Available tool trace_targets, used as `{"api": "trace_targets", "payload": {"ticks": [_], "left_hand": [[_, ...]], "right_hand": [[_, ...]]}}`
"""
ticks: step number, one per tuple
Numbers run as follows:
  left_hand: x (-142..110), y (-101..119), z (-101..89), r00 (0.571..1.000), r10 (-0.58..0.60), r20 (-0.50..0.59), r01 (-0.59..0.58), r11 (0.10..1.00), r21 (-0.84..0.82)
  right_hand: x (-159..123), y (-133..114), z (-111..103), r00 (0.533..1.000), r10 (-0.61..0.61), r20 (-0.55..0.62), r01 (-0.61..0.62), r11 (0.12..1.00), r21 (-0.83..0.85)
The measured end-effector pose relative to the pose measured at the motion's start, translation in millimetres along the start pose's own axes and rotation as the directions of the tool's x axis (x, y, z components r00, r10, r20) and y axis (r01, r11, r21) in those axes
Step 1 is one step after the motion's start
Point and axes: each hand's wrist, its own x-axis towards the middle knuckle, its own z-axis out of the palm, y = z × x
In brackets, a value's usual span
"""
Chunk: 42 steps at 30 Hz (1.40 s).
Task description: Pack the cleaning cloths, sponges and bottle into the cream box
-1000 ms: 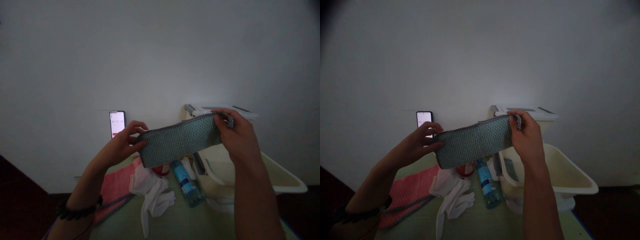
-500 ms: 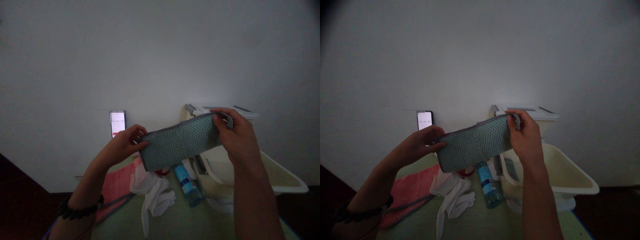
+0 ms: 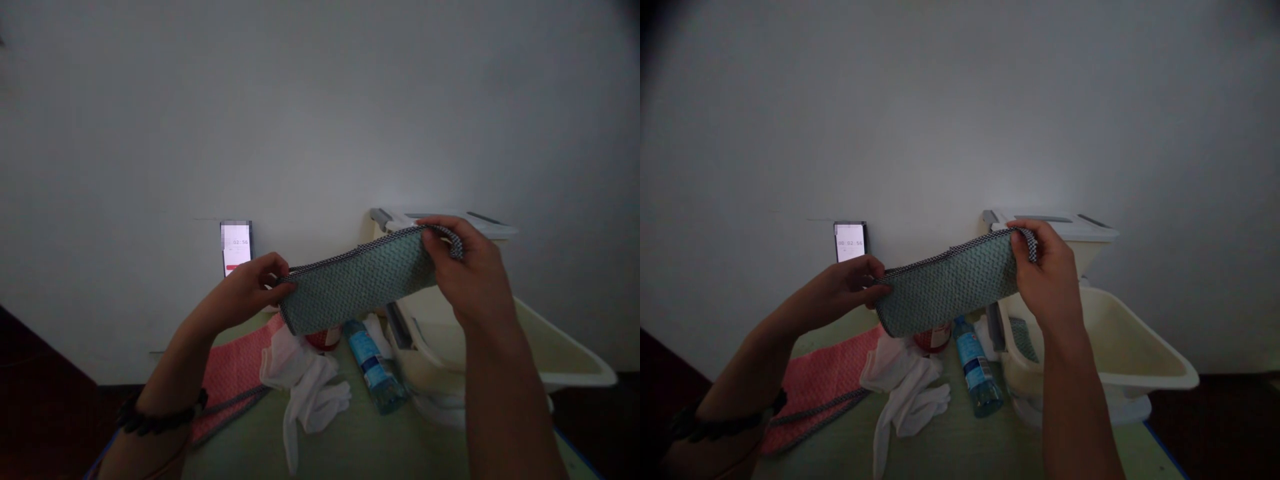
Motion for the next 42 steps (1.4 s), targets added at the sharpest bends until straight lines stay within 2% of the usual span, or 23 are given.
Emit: {"api": "trace_targets", "payload": {"ticks": [4,7,10,12,14,15,17,18,19,20,21,23,25,26,29,31,34,42], "left_hand": [[1.0,-5.1,-4.6,0.994,0.023,-0.105,-0.032,0.995,-0.089],[2.8,-4.0,-6.1,0.968,0.045,-0.246,-0.067,0.994,-0.082],[4.1,0.1,-5.4,0.910,0.051,-0.412,-0.092,0.992,-0.081],[4.2,2.3,-5.5,0.855,0.047,-0.516,-0.104,0.991,-0.082],[3.2,3.8,-7.2,0.790,0.052,-0.611,-0.110,0.992,-0.059],[2.3,4.5,-8.8,0.758,0.055,-0.650,-0.113,0.992,-0.048],[-0.3,6.8,-12.8,0.715,0.062,-0.696,-0.102,0.995,-0.016],[-2.0,8.6,-14.7,0.711,0.070,-0.700,-0.086,0.996,0.012],[-3.9,10.9,-16.1,0.723,0.083,-0.686,-0.070,0.996,0.047],[-5.7,13.7,-16.7,0.752,0.103,-0.650,-0.064,0.994,0.084],[-7.5,17.0,-16.3,0.796,0.130,-0.592,-0.072,0.990,0.120],[-10.3,24.5,-11.9,0.888,0.175,-0.424,-0.114,0.979,0.167],[-11.9,32.6,-3.9,0.948,0.193,-0.252,-0.146,0.970,0.193],[-12.4,36.5,0.6,0.962,0.195,-0.193,-0.155,0.966,0.205],[-13.9,46.4,11.9,0.969,0.234,-0.075,-0.215,0.955,0.204],[-15.7,50.4,15.3,0.962,0.268,-0.060,-0.252,0.948,0.195],[-18.9,51.6,14.1,0.952,0.298,-0.076,-0.281,0.943,0.181],[-22.4,41.4,1.4,0.962,0.256,-0.091,-0.247,0.964,0.094]], "right_hand": [[1.2,5.7,-0.1,1.000,0.021,0.014,-0.021,0.999,-0.044],[1.4,8.1,0.4,0.998,0.031,0.056,-0.027,0.997,-0.075],[0.4,8.2,1.0,0.989,0.054,0.140,-0.048,0.998,-0.051],[-1.4,7.3,1.3,0.964,0.075,0.255,-0.068,0.997,-0.035],[-4.3,5.4,1.3,0.898,0.078,0.433,-0.065,0.997,-0.045],[-6.2,3.9,1.2,0.842,0.075,0.533,-0.052,0.997,-0.057],[-10.0,-0.3,0.6,0.692,0.071,0.719,-0.009,0.996,-0.089],[-11.8,-3.1,0.1,0.611,0.068,0.789,0.017,0.995,-0.100],[-13.4,-6.3,-0.2,0.542,0.060,0.838,0.044,0.994,-0.100],[-14.8,-10.0,-0.5,0.492,0.045,0.869,0.067,0.994,-0.090],[-15.9,-14.3,-0.4,0.457,0.023,0.889,0.084,0.994,-0.069],[-18.1,-24.8,1.3,0.427,-0.033,0.904,0.087,0.996,-0.004],[-20.7,-37.4,5.7,0.436,-0.080,0.896,0.059,0.996,0.061],[-22.5,-44.0,8.9,0.461,-0.095,0.882,0.039,0.995,0.086],[-28.8,-60.8,20.3,0.581,-0.091,0.809,-0.045,0.989,0.144],[-32.5,-66.9,26.4,0.641,-0.110,0.760,-0.082,0.974,0.210],[-34.1,-68.3,28.9,0.691,-0.131,0.711,-0.078,0.964,0.253],[-25.8,-55.6,15.6,0.713,-0.102,0.693,-0.135,0.951,0.279]]}}
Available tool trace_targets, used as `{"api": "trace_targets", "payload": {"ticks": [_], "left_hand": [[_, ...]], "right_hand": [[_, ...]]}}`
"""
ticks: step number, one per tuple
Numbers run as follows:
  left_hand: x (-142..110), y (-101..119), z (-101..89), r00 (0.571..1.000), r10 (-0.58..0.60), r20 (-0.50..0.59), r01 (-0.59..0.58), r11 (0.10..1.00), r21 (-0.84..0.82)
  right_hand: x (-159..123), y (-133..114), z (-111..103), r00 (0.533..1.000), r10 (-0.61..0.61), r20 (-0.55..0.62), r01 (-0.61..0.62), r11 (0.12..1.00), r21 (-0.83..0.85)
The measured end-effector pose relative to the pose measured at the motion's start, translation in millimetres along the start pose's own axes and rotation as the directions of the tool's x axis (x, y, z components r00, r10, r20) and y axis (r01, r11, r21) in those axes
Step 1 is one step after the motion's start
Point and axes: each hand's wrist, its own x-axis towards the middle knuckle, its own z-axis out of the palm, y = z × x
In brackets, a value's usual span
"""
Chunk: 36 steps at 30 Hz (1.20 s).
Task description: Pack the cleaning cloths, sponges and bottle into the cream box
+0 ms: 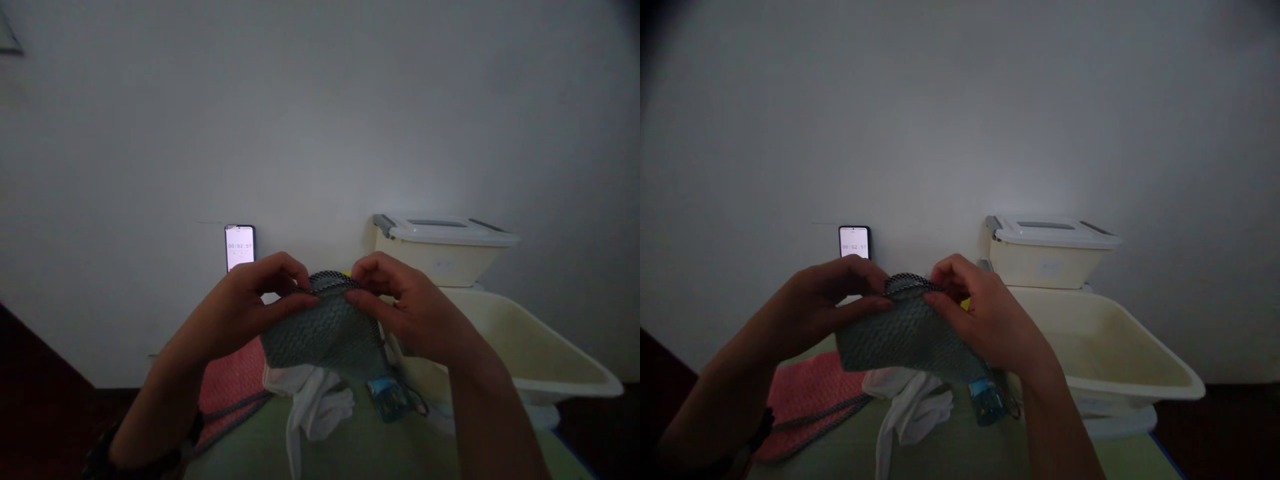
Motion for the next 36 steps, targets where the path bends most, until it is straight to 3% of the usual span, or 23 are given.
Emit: {"api": "trace_targets", "payload": {"ticks": [5,10,17,23,30,33,36], "left_hand": [[1.2,2.5,1.8,1.000,-0.002,0.015,0.001,1.000,0.011],[2.5,6.5,5.1,1.000,0.028,0.008,-0.028,0.999,0.046],[0.1,0.8,-3.7,0.996,0.083,-0.017,-0.082,0.994,0.066],[-2.4,-5.3,-11.6,0.956,0.180,-0.229,-0.185,0.983,0.000],[4.0,-0.1,0.7,0.829,0.151,-0.538,-0.268,0.952,-0.147],[5.2,-1.3,0.5,0.786,0.143,-0.601,-0.296,0.941,-0.163],[4.2,-2.2,-2.0,0.795,0.085,-0.600,-0.264,0.940,-0.217]], "right_hand": [[-4.8,-3.3,-0.5,0.999,-0.038,-0.028,0.039,0.999,0.032],[-1.8,-11.4,3.0,0.996,-0.086,0.001,0.086,0.993,-0.082],[-1.8,-8.8,-3.3,0.984,-0.137,-0.118,0.115,0.978,-0.175],[-7.1,-10.5,-3.5,0.950,-0.217,-0.225,0.183,0.970,-0.161],[-5.4,-14.4,7.0,0.875,-0.330,-0.354,0.301,0.944,-0.135],[-4.2,-15.6,11.3,0.851,-0.318,-0.418,0.302,0.948,-0.106],[-2.4,-16.3,14.3,0.852,-0.279,-0.444,0.277,0.958,-0.071]]}}
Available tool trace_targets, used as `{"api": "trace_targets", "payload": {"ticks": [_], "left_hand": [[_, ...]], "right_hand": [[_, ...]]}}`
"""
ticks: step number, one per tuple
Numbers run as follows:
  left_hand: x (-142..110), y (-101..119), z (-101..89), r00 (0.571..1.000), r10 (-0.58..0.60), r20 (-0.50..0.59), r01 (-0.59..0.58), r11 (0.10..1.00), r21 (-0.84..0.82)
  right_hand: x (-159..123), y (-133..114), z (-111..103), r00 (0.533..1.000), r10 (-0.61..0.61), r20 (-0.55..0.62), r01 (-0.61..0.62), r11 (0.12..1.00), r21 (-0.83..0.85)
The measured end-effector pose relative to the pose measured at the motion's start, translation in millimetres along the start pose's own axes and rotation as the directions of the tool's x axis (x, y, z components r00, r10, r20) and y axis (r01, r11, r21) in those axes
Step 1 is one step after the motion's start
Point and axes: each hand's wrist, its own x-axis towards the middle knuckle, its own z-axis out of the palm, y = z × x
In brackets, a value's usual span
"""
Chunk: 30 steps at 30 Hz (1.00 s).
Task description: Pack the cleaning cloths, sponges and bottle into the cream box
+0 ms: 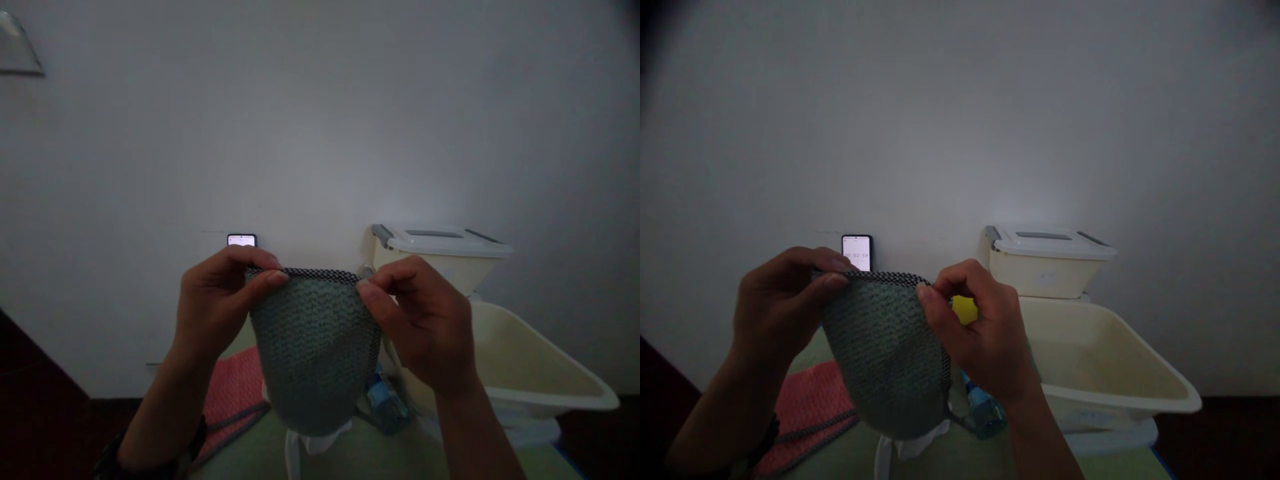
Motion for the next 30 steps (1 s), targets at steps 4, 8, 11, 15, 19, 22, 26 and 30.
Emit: {"api": "trace_targets", "payload": {"ticks": [4,8,11,15,19,22,26,30], "left_hand": [[-0.7,2.1,-0.6,0.989,-0.145,-0.039,0.147,0.988,0.043],[-0.5,0.8,1.2,0.982,-0.180,-0.053,0.186,0.975,0.122],[0.1,-2.7,1.5,0.982,-0.182,-0.042,0.187,0.967,0.173],[-0.1,-6.8,1.4,0.976,-0.214,-0.027,0.216,0.963,0.162],[-0.9,-6.7,4.4,0.970,-0.242,-0.027,0.243,0.959,0.146],[-1.9,-2.1,9.1,0.966,-0.257,-0.027,0.258,0.955,0.149],[-5.7,5.5,17.0,0.962,-0.273,0.025,0.266,0.950,0.167],[-10.1,7.4,23.1,0.956,-0.289,0.038,0.280,0.947,0.157]], "right_hand": [[0.8,4.7,2.2,0.998,0.048,-0.027,-0.048,0.998,0.029],[1.0,11.8,1.2,0.996,0.047,-0.077,-0.043,0.997,0.061],[0.9,14.4,-0.5,0.995,0.075,-0.070,-0.072,0.996,0.045],[1.1,16.5,-0.2,0.991,0.120,-0.067,-0.117,0.992,0.049],[1.9,20.6,0.4,0.981,0.192,-0.018,-0.188,0.975,0.118],[3.3,22.8,-2.6,0.965,0.232,0.119,-0.244,0.965,0.100],[5.2,18.9,-8.6,0.944,0.236,0.230,-0.242,0.970,-0.004],[7.2,11.2,-10.9,0.925,0.201,0.321,-0.178,0.979,-0.101]]}}
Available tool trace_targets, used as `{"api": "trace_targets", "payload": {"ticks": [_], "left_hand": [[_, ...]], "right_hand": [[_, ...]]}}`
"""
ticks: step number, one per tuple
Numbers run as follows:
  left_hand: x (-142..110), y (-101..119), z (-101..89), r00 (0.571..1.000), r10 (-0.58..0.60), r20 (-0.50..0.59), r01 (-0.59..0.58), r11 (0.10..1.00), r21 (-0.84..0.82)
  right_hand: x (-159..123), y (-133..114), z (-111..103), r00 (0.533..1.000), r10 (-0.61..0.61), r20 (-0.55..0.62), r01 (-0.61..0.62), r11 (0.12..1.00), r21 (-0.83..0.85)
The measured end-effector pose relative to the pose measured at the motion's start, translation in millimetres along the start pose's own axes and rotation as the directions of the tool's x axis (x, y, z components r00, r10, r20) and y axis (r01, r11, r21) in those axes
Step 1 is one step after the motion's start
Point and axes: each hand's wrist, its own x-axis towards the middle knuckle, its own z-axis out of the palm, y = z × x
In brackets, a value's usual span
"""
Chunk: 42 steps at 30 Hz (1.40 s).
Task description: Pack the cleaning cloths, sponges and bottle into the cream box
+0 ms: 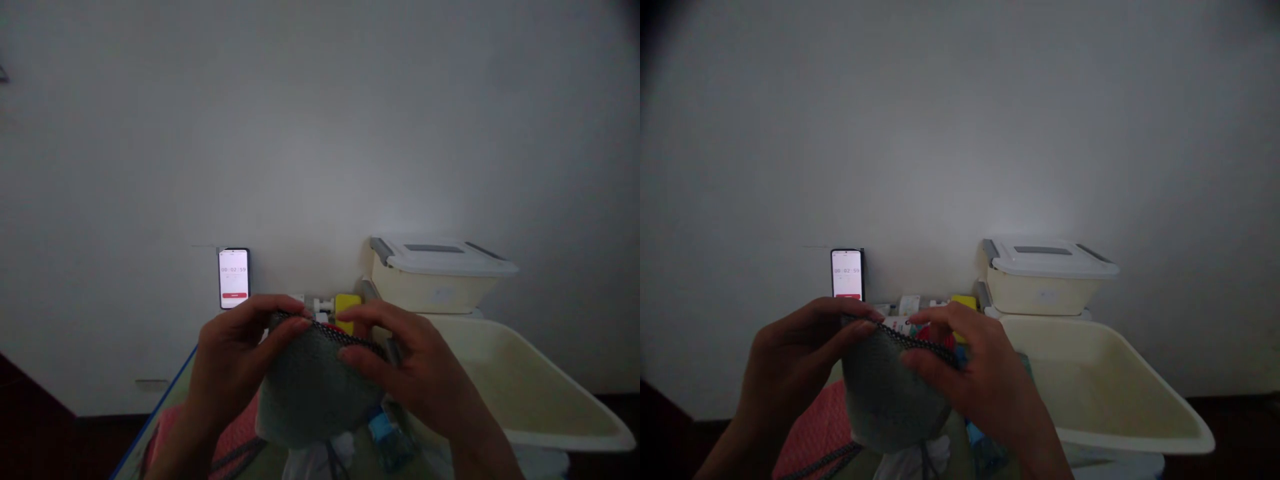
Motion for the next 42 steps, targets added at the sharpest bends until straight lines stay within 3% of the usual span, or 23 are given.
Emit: {"api": "trace_targets", "payload": {"ticks": [8,13,19,24,30,33,37,42], "left_hand": [[-1.3,-1.4,5.0,0.996,-0.011,0.087,0.023,0.989,-0.144],[-4.7,2.9,6.7,0.986,0.052,0.159,-0.040,0.996,-0.076],[-0.6,-0.2,-1.3,0.978,0.021,0.206,-0.022,1.000,0.004],[-1.1,2.8,-2.8,0.965,0.053,0.255,-0.073,0.995,0.070],[-2.3,3.5,-1.5,0.944,-0.046,0.326,0.075,0.994,-0.078],[0.4,-1.0,-4.1,0.880,-0.106,0.463,0.109,0.994,0.021],[4.5,-10.9,-6.1,0.684,-0.161,0.711,0.091,0.986,0.136],[9.6,-26.2,-8.1,0.615,-0.163,0.772,0.238,0.971,0.015]], "right_hand": [[-0.5,-3.8,0.9,0.998,-0.034,0.052,0.034,0.999,-0.005],[-5.4,-8.5,3.4,0.993,-0.034,0.116,0.039,0.998,-0.048],[-4.5,-8.0,2.8,0.996,-0.043,0.072,0.048,0.996,-0.071],[-3.6,-8.8,4.3,0.991,-0.095,0.090,0.100,0.993,-0.062],[-3.3,-11.1,5.8,0.990,-0.104,-0.094,0.091,0.987,-0.135],[-1.8,-8.8,4.4,0.980,-0.048,-0.195,0.024,0.992,-0.125],[2.5,0.6,2.0,0.975,0.067,-0.211,-0.078,0.996,-0.045],[6.6,17.2,-3.0,0.924,0.226,-0.308,-0.188,0.971,0.148]]}}
